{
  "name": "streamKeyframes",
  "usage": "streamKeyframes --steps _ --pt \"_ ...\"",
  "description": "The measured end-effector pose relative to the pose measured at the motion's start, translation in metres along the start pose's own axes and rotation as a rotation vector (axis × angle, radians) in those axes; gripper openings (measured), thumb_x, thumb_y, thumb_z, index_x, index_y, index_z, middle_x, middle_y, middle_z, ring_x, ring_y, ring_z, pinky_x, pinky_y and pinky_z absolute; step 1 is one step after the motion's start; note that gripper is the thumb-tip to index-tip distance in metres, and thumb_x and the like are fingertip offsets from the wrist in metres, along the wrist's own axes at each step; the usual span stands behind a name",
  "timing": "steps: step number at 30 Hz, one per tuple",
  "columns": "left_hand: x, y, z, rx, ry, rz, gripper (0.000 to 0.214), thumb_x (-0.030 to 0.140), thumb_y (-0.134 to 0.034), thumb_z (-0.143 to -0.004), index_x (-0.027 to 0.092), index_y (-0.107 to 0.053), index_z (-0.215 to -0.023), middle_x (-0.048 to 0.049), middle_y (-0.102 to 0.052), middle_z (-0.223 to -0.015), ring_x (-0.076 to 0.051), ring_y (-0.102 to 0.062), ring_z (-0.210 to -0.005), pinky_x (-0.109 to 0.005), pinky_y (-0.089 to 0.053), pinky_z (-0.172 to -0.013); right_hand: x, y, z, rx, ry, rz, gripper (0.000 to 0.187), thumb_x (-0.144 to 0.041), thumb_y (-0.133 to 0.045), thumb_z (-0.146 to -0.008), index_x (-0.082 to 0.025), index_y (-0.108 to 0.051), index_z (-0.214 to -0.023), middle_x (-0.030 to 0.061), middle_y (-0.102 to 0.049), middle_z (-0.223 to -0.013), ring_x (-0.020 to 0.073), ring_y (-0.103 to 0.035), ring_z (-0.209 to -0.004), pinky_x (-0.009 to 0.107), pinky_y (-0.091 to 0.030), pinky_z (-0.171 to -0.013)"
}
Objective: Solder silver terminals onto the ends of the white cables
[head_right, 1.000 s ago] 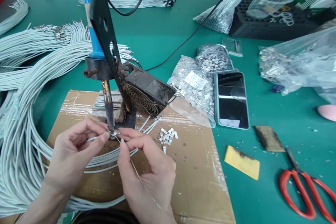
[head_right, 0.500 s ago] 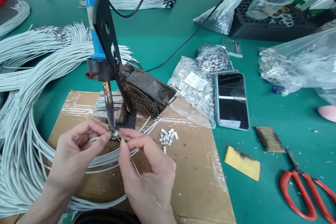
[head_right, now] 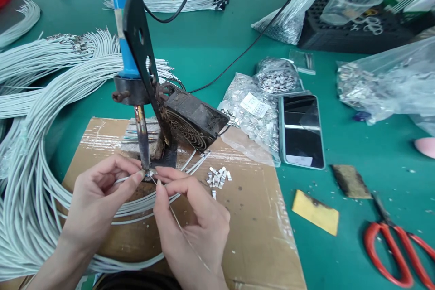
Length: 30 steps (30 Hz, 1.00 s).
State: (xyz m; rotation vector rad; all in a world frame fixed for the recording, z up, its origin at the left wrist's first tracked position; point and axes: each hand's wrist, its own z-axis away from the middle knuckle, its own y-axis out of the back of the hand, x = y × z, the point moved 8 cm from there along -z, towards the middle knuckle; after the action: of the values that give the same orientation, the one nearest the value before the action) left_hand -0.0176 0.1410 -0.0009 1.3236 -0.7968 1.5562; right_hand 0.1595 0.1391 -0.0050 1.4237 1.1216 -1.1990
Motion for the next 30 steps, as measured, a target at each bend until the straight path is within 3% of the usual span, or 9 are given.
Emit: streamKeyframes --steps 10,17,30 --pt "-0.0012 -0.0007 -0.0003 -0.012 -0.008 -0.014 0.015 0.009 -0.079 -0.074 0.019 -0.071 -0.066 0.0019 -0.077 -0.077 -0.009 -0.075 -0.072 -0.008 -0.056 -0.065 0.0011 -0.0004 -0.0005 -0.018 0.004 0.006 0.017 -0.018 -0.073 -0.092 -0.024 -0.069 -0.077 0.0052 -0.084 -0.102 0.0214 -0.081 -0.093 0.032 -0.062 -0.087" --pt "-0.0008 -0.0012 -0.0021 -0.023 -0.014 -0.017 0.015 0.008 -0.08 -0.073 0.018 -0.071 -0.065 0.0018 -0.077 -0.076 -0.008 -0.074 -0.071 -0.007 -0.056 -0.066 -0.0003 -0.0018 -0.0009 -0.055 0.034 0.005 0.018 -0.015 -0.072 -0.092 -0.025 -0.068 -0.078 0.0004 -0.084 -0.104 0.017 -0.08 -0.095 0.026 -0.06 -0.089" --pt "-0.0039 0.0017 -0.0016 -0.065 -0.022 -0.045 0.015 0.009 -0.079 -0.079 0.02 -0.072 -0.071 0.0008 -0.078 -0.082 -0.01 -0.076 -0.077 -0.01 -0.057 -0.068 -0.0011 -0.0006 -0.0005 -0.014 0.033 0.025 0.017 -0.017 -0.074 -0.092 -0.024 -0.07 -0.077 0.0045 -0.084 -0.1 0.0203 -0.081 -0.088 0.032 -0.063 -0.085"
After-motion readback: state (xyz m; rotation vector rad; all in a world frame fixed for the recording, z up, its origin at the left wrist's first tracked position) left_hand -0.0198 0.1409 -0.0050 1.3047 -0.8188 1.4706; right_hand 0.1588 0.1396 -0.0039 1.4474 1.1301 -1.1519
